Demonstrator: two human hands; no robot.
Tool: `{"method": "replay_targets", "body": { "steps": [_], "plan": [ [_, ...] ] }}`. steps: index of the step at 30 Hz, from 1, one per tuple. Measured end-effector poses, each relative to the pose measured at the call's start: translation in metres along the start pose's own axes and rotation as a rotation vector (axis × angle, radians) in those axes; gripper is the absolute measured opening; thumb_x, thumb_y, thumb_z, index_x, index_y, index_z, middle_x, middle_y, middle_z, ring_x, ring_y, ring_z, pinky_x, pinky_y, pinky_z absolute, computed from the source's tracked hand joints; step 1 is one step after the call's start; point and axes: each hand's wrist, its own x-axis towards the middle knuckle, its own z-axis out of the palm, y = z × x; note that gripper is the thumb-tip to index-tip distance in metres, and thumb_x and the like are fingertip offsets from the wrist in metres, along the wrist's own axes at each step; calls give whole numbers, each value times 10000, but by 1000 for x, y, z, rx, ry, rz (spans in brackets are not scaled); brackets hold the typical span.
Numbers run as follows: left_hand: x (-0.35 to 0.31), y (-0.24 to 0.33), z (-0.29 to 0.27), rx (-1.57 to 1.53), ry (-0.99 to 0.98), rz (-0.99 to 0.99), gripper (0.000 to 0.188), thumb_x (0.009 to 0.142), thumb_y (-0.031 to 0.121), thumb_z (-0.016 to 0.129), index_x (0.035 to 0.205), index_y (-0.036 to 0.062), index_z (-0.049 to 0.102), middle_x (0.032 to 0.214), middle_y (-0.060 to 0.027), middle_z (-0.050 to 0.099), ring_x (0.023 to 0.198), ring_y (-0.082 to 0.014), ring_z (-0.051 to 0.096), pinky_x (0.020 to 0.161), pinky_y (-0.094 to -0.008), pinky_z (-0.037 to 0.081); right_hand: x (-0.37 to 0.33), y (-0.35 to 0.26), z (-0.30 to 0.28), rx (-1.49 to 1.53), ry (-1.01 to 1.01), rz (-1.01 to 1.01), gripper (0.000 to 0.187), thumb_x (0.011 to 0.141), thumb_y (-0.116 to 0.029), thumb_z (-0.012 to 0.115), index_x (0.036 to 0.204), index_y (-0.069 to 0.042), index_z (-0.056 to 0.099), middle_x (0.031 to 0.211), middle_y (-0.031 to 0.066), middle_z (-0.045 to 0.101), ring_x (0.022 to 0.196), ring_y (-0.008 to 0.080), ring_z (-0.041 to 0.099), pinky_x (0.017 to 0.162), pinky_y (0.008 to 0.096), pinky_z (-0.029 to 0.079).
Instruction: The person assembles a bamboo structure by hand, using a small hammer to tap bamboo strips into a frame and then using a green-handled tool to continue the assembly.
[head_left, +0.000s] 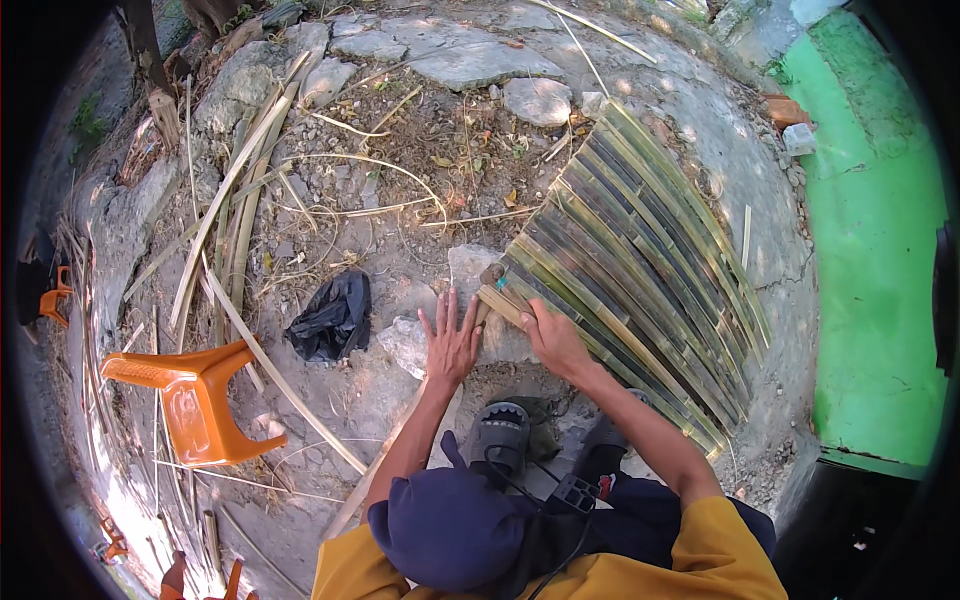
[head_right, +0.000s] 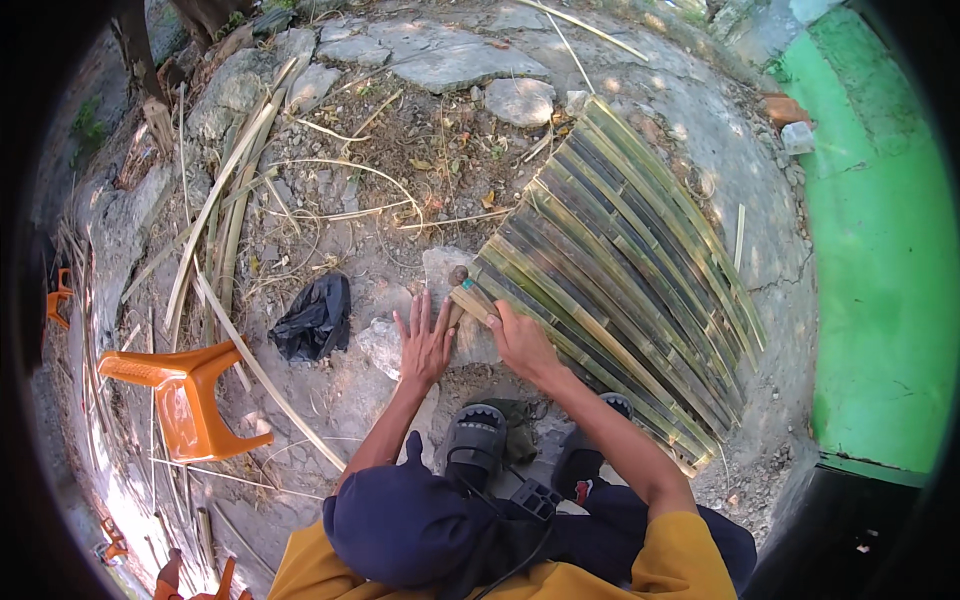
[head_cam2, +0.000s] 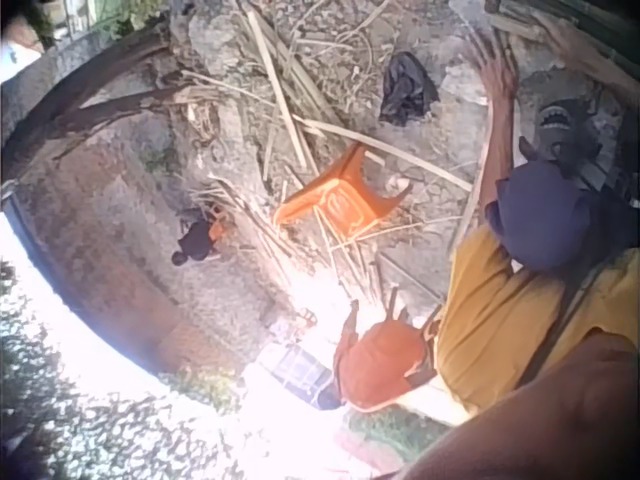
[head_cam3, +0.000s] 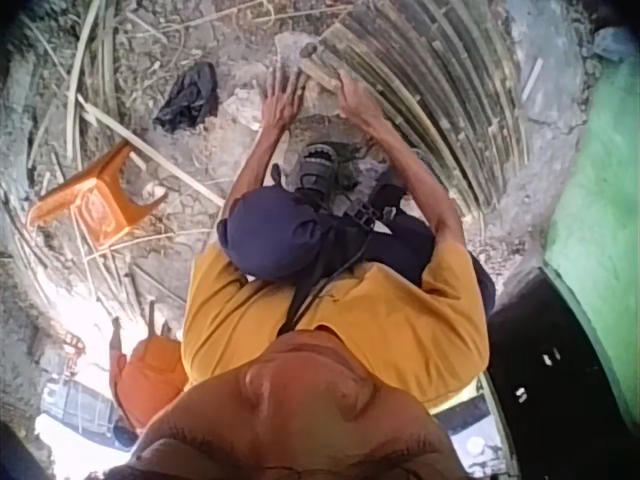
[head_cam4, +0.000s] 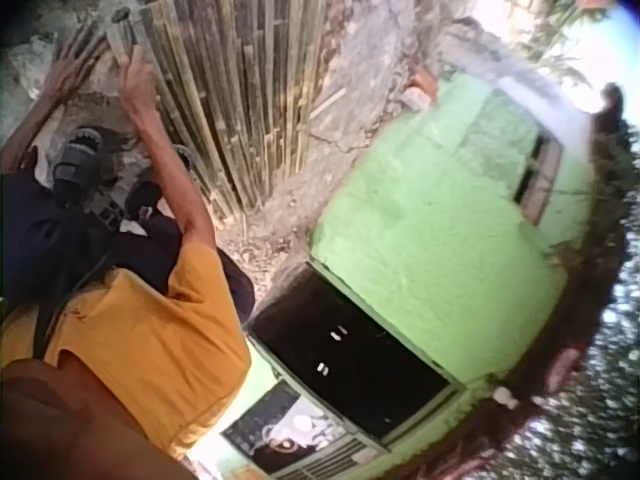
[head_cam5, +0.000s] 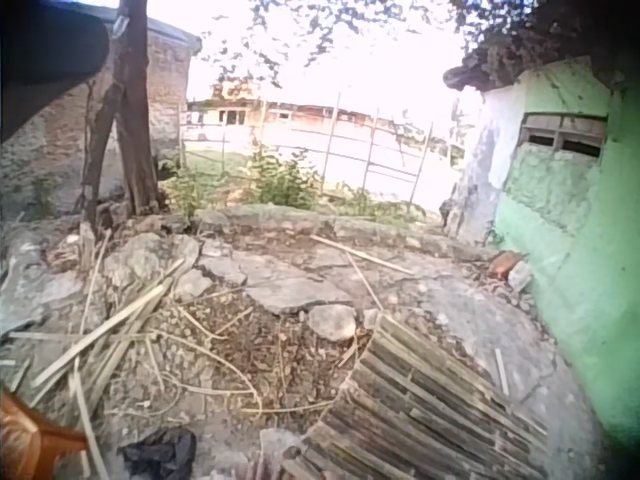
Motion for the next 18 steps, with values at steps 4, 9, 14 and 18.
{"method": "replay_targets", "body": {
  "steps": [4, 9, 14, 18],
  "plan": [
    [2, 5, 1, -28, 11, -2, 642, 1081, 386, 477, 1680, 230, 307, 1754, -179, 177, 1604, -422, 183, 1247, -714, 61, -12, 13, 4, -27, -13, 51, 255, 1094, -251, 503, 1178, -10, 517, 810, 311, 662, 808, 543, 657, 686, 624, 479],
    [0, -2, -5, -40, -11, -26, 649, 1071, 365, 491, 1681, 243, 306, 1756, -172, 170, 1601, -435, 177, 1249, -712, 61, -30, 23, 15, -76, -49, -60, 257, 1075, -235, 534, 1208, -15, 526, 941, 300, 687, 842, 523, 667, 704, 608, 514],
    [0, -1, -9, -25, -49, -32, 714, 1031, 390, 531, 1687, 251, 285, 1758, -165, 167, 1607, -428, 166, 1267, -688, 58, -35, 34, 20, -207, -30, -164, 265, 1029, -217, 600, 1229, -49, 553, 995, 239, 707, 815, 462, 692, 697, 549, 566],
    [2, -1, -13, -35, -101, -38, 741, 1011, 382, 549, 1688, 253, 279, 1760, -162, 164, 1610, -421, 164, 1277, -671, 56, -28, 39, 15, -300, -27, -384, 299, 978, -173, 639, 1259, -81, 598, 957, 141, 694, 775, 363, 717, 656, 457, 587]
  ]
}}
